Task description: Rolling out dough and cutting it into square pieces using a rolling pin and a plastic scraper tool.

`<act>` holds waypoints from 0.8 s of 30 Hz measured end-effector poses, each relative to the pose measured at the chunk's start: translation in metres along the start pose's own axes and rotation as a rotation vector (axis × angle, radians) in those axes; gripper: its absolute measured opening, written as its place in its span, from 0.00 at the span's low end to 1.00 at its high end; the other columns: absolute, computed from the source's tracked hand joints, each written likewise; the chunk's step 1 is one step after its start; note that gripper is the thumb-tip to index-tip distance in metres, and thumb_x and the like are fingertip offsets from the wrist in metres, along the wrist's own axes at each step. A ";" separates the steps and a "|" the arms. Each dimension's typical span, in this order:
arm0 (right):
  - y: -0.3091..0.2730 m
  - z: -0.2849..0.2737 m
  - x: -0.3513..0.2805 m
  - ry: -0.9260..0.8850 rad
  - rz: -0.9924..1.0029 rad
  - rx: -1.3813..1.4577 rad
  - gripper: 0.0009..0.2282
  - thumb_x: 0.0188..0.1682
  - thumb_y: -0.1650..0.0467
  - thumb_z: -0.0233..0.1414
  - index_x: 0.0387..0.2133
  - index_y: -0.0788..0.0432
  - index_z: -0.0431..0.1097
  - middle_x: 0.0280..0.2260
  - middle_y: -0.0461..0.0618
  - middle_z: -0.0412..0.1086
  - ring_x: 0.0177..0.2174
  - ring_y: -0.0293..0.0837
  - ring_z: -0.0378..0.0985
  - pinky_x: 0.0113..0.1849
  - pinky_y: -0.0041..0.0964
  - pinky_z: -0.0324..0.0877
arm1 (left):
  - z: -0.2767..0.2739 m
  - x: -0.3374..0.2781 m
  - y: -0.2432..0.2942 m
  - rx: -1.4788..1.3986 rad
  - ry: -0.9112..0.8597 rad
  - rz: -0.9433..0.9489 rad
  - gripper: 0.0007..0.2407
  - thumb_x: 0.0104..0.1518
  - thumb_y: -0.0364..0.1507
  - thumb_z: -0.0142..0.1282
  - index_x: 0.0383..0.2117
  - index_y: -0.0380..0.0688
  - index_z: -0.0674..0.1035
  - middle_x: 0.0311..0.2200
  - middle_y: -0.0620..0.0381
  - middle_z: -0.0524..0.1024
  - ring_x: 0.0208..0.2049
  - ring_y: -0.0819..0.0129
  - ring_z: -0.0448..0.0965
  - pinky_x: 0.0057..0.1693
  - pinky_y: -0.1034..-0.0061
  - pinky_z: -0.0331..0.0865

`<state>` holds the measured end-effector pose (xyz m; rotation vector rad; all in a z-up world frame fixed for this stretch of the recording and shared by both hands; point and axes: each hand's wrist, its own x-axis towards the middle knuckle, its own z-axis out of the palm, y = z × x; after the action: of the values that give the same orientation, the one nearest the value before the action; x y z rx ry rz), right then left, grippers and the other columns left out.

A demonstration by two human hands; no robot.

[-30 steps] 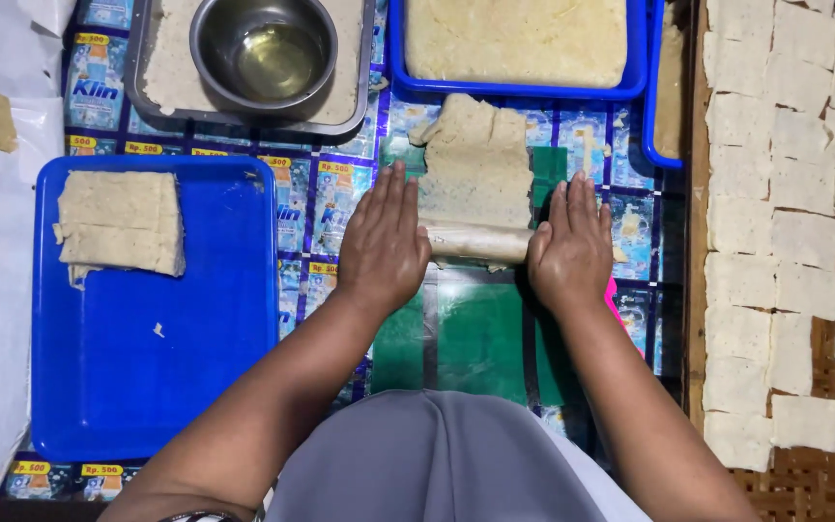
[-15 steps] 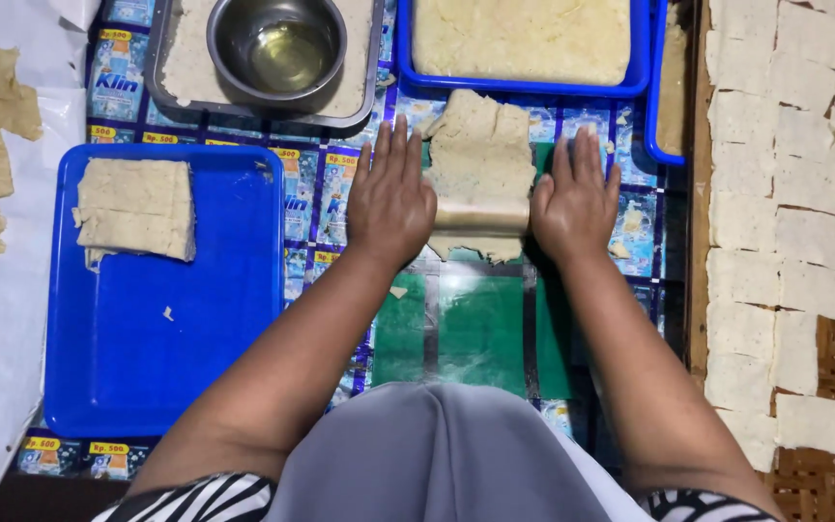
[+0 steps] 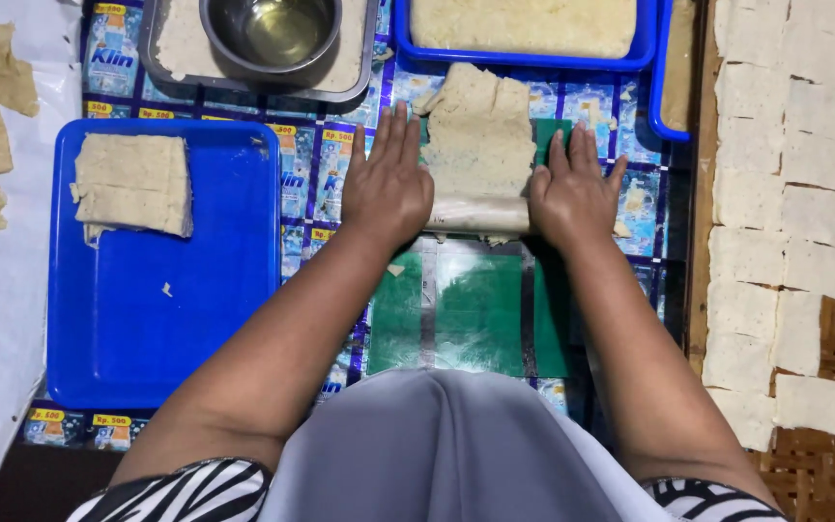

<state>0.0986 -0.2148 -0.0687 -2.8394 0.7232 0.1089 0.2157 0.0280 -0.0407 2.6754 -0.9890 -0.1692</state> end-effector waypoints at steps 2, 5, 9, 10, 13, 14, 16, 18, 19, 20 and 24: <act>0.001 0.009 -0.028 0.101 -0.055 -0.019 0.28 0.57 0.59 0.33 0.71 0.56 0.53 0.71 0.62 0.46 0.70 0.55 0.43 0.63 0.71 0.27 | 0.002 -0.022 0.005 -0.014 0.004 0.013 0.26 0.65 0.35 0.32 0.71 0.38 0.58 0.73 0.40 0.49 0.75 0.49 0.45 0.74 0.48 0.34; -0.009 0.005 -0.058 0.242 -0.123 -0.015 0.27 0.57 0.63 0.36 0.70 0.56 0.55 0.71 0.64 0.49 0.70 0.59 0.47 0.63 0.70 0.28 | -0.002 -0.048 0.011 -0.010 0.018 0.040 0.26 0.66 0.36 0.31 0.70 0.38 0.59 0.72 0.39 0.51 0.74 0.47 0.48 0.73 0.48 0.36; -0.005 0.009 -0.041 0.295 -0.143 0.017 0.27 0.57 0.64 0.38 0.72 0.50 0.52 0.69 0.67 0.52 0.68 0.62 0.49 0.61 0.73 0.28 | 0.004 -0.035 0.005 0.023 0.117 0.076 0.25 0.67 0.36 0.34 0.69 0.38 0.62 0.71 0.38 0.55 0.73 0.44 0.51 0.73 0.45 0.38; -0.008 0.005 -0.027 0.289 -0.146 0.016 0.27 0.57 0.64 0.38 0.72 0.50 0.52 0.69 0.67 0.52 0.68 0.62 0.49 0.61 0.73 0.28 | -0.001 -0.022 0.004 0.021 0.113 0.071 0.25 0.67 0.36 0.34 0.69 0.38 0.62 0.71 0.38 0.55 0.73 0.44 0.51 0.73 0.45 0.38; -0.016 -0.015 0.008 0.212 -0.029 0.078 0.28 0.58 0.59 0.38 0.72 0.49 0.50 0.71 0.63 0.44 0.70 0.58 0.40 0.60 0.77 0.26 | -0.007 0.019 -0.001 -0.019 0.000 -0.014 0.25 0.68 0.34 0.29 0.72 0.40 0.56 0.74 0.42 0.45 0.76 0.49 0.41 0.74 0.48 0.28; -0.021 -0.022 0.014 0.157 -0.007 0.046 0.28 0.58 0.59 0.36 0.72 0.53 0.47 0.72 0.60 0.39 0.70 0.55 0.33 0.60 0.75 0.22 | -0.001 0.028 -0.005 0.006 0.056 -0.016 0.26 0.66 0.33 0.34 0.71 0.36 0.56 0.74 0.42 0.44 0.75 0.52 0.37 0.73 0.49 0.27; -0.025 -0.026 0.017 0.109 0.015 0.015 0.29 0.58 0.59 0.34 0.72 0.57 0.45 0.72 0.58 0.33 0.69 0.51 0.25 0.60 0.73 0.18 | -0.001 0.030 -0.007 0.034 0.119 -0.015 0.28 0.64 0.32 0.38 0.70 0.32 0.55 0.74 0.42 0.43 0.74 0.55 0.34 0.73 0.50 0.27; -0.019 -0.017 0.008 0.119 0.002 0.017 0.30 0.58 0.57 0.33 0.71 0.60 0.49 0.72 0.59 0.36 0.69 0.53 0.30 0.59 0.74 0.23 | -0.008 0.013 0.000 0.095 0.019 -0.026 0.28 0.66 0.36 0.30 0.72 0.33 0.49 0.74 0.42 0.37 0.75 0.56 0.31 0.72 0.49 0.22; -0.014 -0.008 -0.010 0.115 0.001 0.017 0.30 0.58 0.57 0.33 0.71 0.60 0.49 0.72 0.59 0.36 0.69 0.53 0.30 0.59 0.74 0.23 | -0.012 -0.004 0.006 0.095 0.016 -0.029 0.28 0.66 0.36 0.30 0.72 0.33 0.49 0.74 0.42 0.37 0.75 0.56 0.31 0.72 0.49 0.22; -0.008 0.002 -0.028 0.171 -0.055 -0.021 0.27 0.60 0.58 0.34 0.69 0.58 0.56 0.71 0.62 0.44 0.70 0.55 0.37 0.61 0.73 0.25 | -0.016 -0.021 0.013 0.050 -0.028 -0.033 0.27 0.67 0.36 0.29 0.71 0.36 0.53 0.74 0.41 0.41 0.75 0.54 0.35 0.73 0.50 0.25; -0.014 0.006 -0.084 0.331 -0.151 -0.026 0.26 0.59 0.63 0.40 0.69 0.63 0.57 0.70 0.68 0.50 0.69 0.61 0.48 0.62 0.74 0.31 | -0.011 -0.073 0.020 -0.009 -0.020 0.038 0.26 0.69 0.36 0.31 0.71 0.37 0.54 0.74 0.37 0.46 0.75 0.46 0.42 0.74 0.49 0.32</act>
<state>0.0314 -0.1626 -0.0616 -2.9585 0.5641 -0.3863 0.1501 0.0634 -0.0237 2.6497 -1.0418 -0.1929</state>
